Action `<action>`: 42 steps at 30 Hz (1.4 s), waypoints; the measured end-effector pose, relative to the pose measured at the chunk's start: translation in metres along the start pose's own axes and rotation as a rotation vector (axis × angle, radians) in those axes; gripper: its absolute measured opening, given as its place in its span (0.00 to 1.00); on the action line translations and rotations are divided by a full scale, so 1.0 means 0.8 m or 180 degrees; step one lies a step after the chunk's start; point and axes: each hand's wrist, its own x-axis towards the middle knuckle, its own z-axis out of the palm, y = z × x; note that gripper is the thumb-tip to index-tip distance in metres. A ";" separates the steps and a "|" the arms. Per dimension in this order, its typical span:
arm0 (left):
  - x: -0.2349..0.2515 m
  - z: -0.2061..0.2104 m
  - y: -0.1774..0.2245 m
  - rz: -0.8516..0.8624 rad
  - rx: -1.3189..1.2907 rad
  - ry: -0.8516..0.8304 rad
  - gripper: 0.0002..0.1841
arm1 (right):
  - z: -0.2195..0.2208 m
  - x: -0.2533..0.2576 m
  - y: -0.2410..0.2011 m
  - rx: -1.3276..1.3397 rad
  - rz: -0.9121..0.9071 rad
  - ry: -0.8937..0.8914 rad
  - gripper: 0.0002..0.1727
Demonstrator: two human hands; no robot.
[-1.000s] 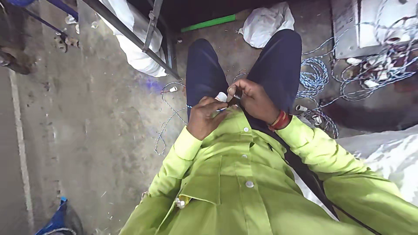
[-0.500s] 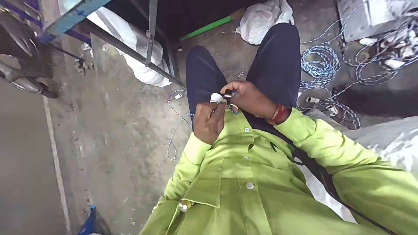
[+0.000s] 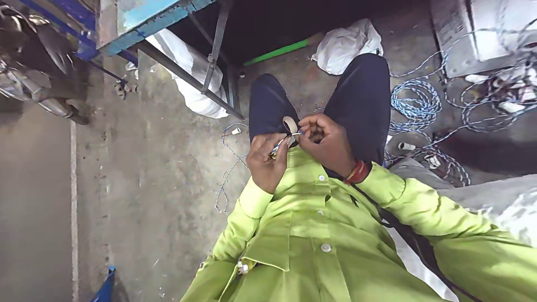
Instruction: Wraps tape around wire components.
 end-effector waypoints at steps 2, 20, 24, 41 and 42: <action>-0.001 0.004 0.003 -0.0158 -0.0191 -0.0042 0.06 | 0.000 0.002 0.002 0.0004 0.0132 -0.0079 0.16; 0.003 0.001 0.007 -0.0240 -0.0529 -0.0301 0.06 | -0.011 0.006 0.015 0.0101 -0.0408 -0.0421 0.13; 0.007 -0.008 0.009 -0.0719 -0.1131 -0.0579 0.09 | -0.008 0.006 0.023 0.0828 0.0098 -0.0331 0.08; 0.024 -0.013 0.002 -0.1155 -0.1740 -0.1242 0.09 | -0.043 0.029 0.007 -0.0602 -0.2068 -0.0675 0.13; 0.025 -0.013 0.004 -0.1074 -0.1781 -0.1280 0.09 | -0.041 0.027 0.008 -0.0371 -0.1797 -0.0526 0.14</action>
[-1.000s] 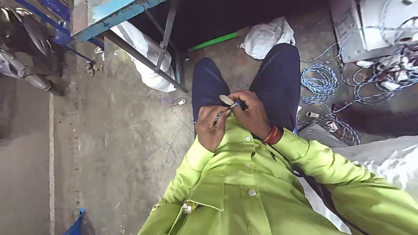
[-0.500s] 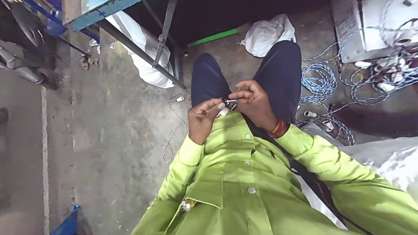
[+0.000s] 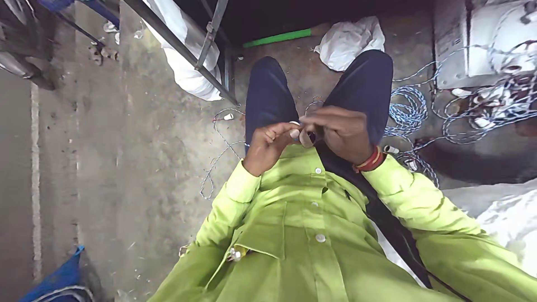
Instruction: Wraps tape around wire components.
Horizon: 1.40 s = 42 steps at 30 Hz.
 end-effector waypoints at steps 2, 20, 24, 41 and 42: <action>0.001 -0.001 0.001 0.0201 0.0172 -0.0049 0.09 | 0.006 -0.002 -0.002 0.0590 0.0702 0.0258 0.12; -0.010 0.035 -0.018 0.1009 0.2557 0.0598 0.09 | 0.018 0.005 0.002 0.1143 0.3006 0.0180 0.04; -0.012 0.039 -0.031 0.1643 0.3000 0.0979 0.13 | 0.022 0.005 0.002 0.1203 0.2999 0.0222 0.07; -0.001 0.022 -0.036 0.1604 0.2663 0.1204 0.09 | 0.020 -0.005 -0.008 0.1435 0.1756 0.0138 0.25; -0.002 0.023 -0.034 0.1576 0.2637 0.1215 0.09 | 0.022 -0.008 -0.013 0.1140 0.1664 0.0208 0.24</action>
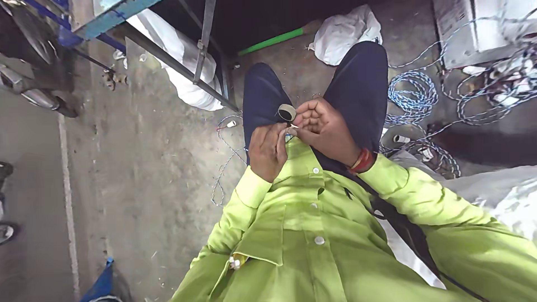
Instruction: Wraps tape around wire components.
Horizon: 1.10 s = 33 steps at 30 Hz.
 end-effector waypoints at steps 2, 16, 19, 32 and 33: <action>0.000 0.000 0.003 0.0004 -0.0039 0.0032 0.09 | 0.007 -0.011 -0.010 -0.0360 0.0029 0.0238 0.25; 0.004 0.000 -0.001 0.0037 -0.0159 0.0140 0.07 | 0.012 -0.004 -0.008 -0.0125 0.0670 0.0245 0.10; 0.007 -0.002 -0.002 -0.0092 -0.0386 0.0041 0.07 | 0.005 0.004 -0.010 0.0513 0.1044 -0.0022 0.07; 0.003 -0.029 0.006 -0.0894 -0.0938 -0.0713 0.11 | -0.004 0.012 0.016 0.0282 0.0733 -0.0192 0.17; 0.005 -0.029 0.006 -0.0872 -0.0936 -0.0723 0.11 | -0.004 0.011 0.017 0.0153 0.0700 -0.0212 0.14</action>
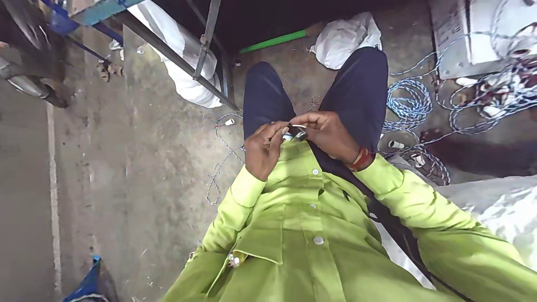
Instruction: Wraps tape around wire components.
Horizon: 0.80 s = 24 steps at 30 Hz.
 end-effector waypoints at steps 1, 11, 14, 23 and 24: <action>0.004 0.002 0.000 0.0028 -0.0015 0.0024 0.11 | 0.000 -0.001 0.000 -0.0076 -0.0009 0.0019 0.12; 0.023 -0.006 -0.022 -0.1101 -0.1391 -0.0485 0.10 | -0.022 0.009 -0.002 0.1061 0.0411 -0.0941 0.34; 0.023 -0.007 -0.012 -0.1507 -0.1602 -0.0445 0.09 | -0.019 0.009 0.006 -0.0049 -0.0421 -0.0477 0.33; 0.020 0.004 -0.006 -0.0621 -0.1636 -0.0753 0.11 | -0.012 0.002 -0.002 -0.0752 -0.1708 0.0628 0.13; 0.023 0.003 -0.008 -0.0379 -0.1536 -0.0861 0.12 | -0.012 0.000 -0.004 -0.0534 -0.1437 0.0656 0.13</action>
